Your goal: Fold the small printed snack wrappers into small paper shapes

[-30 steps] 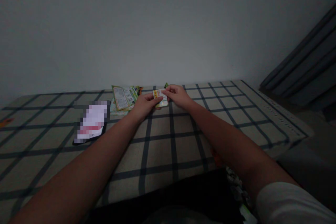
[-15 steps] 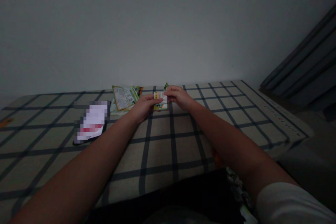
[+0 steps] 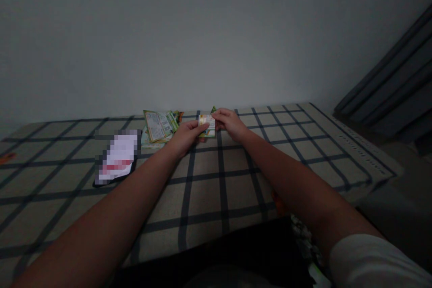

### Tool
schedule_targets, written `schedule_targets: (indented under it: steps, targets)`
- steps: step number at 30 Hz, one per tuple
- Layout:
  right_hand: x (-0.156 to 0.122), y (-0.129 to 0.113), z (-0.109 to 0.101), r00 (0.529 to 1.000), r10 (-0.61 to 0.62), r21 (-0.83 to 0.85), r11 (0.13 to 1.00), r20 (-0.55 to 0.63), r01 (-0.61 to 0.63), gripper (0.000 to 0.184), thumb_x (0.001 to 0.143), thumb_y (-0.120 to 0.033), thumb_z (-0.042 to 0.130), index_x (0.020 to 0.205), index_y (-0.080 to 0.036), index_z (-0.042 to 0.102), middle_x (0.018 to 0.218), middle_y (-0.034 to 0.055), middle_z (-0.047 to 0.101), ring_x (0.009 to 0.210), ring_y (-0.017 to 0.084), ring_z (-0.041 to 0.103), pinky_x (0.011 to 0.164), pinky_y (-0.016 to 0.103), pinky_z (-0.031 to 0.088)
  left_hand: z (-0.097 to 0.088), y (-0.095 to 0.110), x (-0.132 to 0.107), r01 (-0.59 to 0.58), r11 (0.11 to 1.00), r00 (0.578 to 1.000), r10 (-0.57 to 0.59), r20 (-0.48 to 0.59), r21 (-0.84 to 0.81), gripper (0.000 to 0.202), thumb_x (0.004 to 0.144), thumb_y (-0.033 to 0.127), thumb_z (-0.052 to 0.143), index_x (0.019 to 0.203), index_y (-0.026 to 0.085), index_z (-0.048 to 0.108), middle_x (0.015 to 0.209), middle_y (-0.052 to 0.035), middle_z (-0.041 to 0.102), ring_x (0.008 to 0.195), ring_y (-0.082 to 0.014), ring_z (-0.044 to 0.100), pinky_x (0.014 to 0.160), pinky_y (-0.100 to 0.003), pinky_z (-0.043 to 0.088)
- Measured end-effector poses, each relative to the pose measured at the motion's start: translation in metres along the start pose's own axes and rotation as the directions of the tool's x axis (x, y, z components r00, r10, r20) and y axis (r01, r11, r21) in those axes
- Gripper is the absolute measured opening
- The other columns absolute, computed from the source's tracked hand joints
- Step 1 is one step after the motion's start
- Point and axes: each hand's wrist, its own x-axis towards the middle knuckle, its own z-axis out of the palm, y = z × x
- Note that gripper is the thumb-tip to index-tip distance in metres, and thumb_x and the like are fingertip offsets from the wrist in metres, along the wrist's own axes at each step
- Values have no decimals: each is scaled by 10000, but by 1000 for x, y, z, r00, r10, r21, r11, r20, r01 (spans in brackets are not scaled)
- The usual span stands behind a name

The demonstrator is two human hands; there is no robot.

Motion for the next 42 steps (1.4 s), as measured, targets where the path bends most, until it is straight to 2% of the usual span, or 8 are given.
schedule_targets:
  steps: [5,12,18,23,28,34,39,42]
  targets:
    - [1,-1,-5,992,-82,-102,992,-96,72,306,887,-421,714,718,-197,592,632,-33,571,569,94,509,558,216,421,-5,-2,5,-58,998,997,59,-53,29,420,611,494,928,786,145,773,683,-15,664,571,-100,542,548,-225,435]
    - [4,2,-6,994,-59,-100,994,-87,50,207,874,-393,732,861,-189,695,609,-50,568,531,84,471,503,215,388,-7,0,4,-106,989,982,119,-145,100,321,647,465,883,693,175,751,594,10,616,555,-116,512,541,-238,374]
    - [2,-3,-4,998,-36,-42,999,-52,33,122,903,-287,701,854,-181,666,629,-38,622,510,82,494,511,213,390,-6,2,3,-117,966,955,173,-239,233,343,682,487,844,843,185,825,619,0,667,561,-141,519,532,-257,350]
    - [0,-5,-2,998,31,12,999,-56,-31,140,912,-308,710,920,-185,643,779,6,737,546,82,567,568,214,475,-11,-2,6,-89,959,961,154,-231,269,447,724,537,819,1001,186,836,536,39,555,471,-112,428,468,-245,307]
    - [1,-1,-4,999,39,59,998,-13,-38,101,886,-236,685,936,-202,604,869,8,751,648,93,666,603,201,525,-9,0,6,-157,964,952,206,-225,217,499,715,455,822,1127,174,817,720,-7,681,556,-106,504,539,-243,424]
    - [1,3,-6,997,-25,38,999,74,23,260,778,-201,742,956,-227,554,964,-13,728,800,119,715,610,185,531,-4,6,2,-167,985,962,170,-213,29,430,647,321,820,1055,185,822,968,-62,757,713,-136,599,562,-226,470]
    - [2,8,-6,986,-79,8,997,146,79,332,715,-220,815,928,-218,560,1018,10,730,832,119,682,619,182,521,-5,8,4,-161,976,967,125,-224,-149,320,679,378,837,909,159,801,994,-89,750,687,-121,598,532,-207,457]
    - [2,10,-5,984,-64,-15,998,165,68,351,694,-240,850,922,-210,585,1002,19,726,846,124,678,637,188,523,-6,6,8,-151,975,959,104,-265,-165,328,687,314,863,961,156,777,926,-72,739,649,-100,587,519,-186,438]
